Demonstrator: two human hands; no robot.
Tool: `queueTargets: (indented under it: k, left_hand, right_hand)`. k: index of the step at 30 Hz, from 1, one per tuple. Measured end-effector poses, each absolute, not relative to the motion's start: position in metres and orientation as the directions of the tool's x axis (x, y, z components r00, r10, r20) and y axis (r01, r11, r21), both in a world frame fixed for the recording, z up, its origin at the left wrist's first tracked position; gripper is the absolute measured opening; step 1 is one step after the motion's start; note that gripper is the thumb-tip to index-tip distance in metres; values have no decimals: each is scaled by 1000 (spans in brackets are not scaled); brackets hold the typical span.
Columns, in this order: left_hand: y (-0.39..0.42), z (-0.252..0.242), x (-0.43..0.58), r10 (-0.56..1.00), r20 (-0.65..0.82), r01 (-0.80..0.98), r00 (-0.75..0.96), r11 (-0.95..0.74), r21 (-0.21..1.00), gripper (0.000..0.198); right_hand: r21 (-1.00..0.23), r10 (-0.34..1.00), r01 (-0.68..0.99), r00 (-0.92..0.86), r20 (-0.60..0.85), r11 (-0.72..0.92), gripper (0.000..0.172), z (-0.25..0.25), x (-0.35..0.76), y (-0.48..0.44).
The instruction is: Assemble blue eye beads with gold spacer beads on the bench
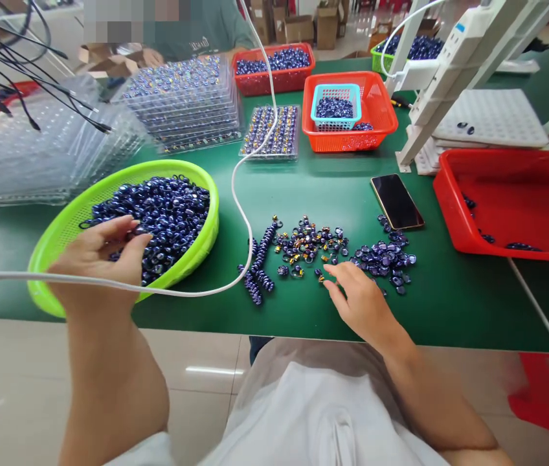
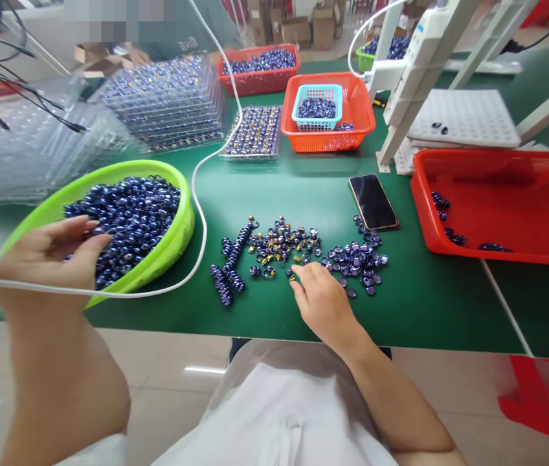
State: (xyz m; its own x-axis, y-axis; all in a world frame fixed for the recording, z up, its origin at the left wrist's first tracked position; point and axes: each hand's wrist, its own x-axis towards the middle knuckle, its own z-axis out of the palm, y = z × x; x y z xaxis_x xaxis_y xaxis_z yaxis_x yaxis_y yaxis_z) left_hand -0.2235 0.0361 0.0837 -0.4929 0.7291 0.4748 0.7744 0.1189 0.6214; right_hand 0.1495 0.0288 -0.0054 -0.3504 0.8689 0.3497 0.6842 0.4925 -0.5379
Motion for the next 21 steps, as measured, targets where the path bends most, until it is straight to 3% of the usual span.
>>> queueTargets:
  k: [3,5,8,11,14,16,18,21]
  left_hand:
    - [54,72,-232,714,649,955,-262,96,280,39]
    - [57,63,-219,695,702,978,-155,7,209,39]
    - [46,51,-180,715,690,965,-113,-88,249,37]
    - [21,41,-129,755,637,878,-158,-188,440,29]
    - [-2,32,-80,929,348,571,-122,-221,790,19]
    - [-10,24,-52,1000,-2,234,17,-2,972,24]
    - [-13,16,-31,939,-262,-82,225,286,955,36]
    - [-11,4,-12,830,-381,-352,407,528,773,42]
  right_hand:
    - [-432,852,739,-393,347,517,23,-10,136,36]
    - [-419,850,744,-402,342,520,21,-13,132,38]
    - [-546,867,675,-351,355,497,19,-12,137,35]
    - [-771,928,515,-209,310,374,15,-4,146,24]
    - [-935,981,301,-108,163,188,7,3,153,10]
    - [-972,979,141,-106,172,186,5,3,158,1]
    - [-964,958,30,-123,261,266,9,1,162,-5]
    - [-908,900,46,-163,405,417,20,-4,168,-10]
